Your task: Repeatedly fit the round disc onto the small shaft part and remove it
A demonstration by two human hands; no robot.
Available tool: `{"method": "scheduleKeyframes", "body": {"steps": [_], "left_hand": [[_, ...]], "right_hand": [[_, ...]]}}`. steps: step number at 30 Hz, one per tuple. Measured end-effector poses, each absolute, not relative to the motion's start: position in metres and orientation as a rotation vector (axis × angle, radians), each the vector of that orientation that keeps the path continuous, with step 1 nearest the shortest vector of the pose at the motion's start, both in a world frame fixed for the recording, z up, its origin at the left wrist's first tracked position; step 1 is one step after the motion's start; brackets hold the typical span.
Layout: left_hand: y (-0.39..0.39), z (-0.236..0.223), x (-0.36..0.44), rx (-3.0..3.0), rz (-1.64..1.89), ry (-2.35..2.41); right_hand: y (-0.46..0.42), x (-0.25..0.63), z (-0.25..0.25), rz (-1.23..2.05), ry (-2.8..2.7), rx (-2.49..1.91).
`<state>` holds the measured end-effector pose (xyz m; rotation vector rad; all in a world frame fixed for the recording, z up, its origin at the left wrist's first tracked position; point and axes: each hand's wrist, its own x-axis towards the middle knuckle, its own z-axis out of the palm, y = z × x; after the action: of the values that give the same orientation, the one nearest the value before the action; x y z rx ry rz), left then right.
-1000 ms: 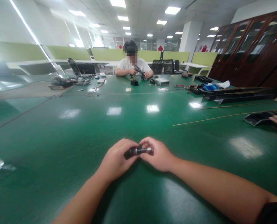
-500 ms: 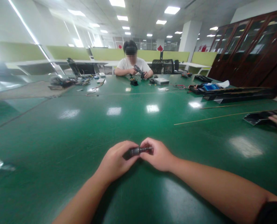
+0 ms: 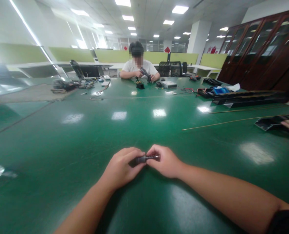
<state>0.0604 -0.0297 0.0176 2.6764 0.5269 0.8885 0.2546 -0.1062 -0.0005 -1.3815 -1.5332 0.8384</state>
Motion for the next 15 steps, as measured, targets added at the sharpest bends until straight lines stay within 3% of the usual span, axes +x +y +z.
{"method": "scheduleKeyframes", "body": {"steps": [15], "left_hand": [[-0.0273, 0.0166, 0.058, 2.673, 0.928, 0.548]], "right_hand": [[-0.1063, 0.2549, 0.0016, 0.87, -1.5, -1.366]]}}
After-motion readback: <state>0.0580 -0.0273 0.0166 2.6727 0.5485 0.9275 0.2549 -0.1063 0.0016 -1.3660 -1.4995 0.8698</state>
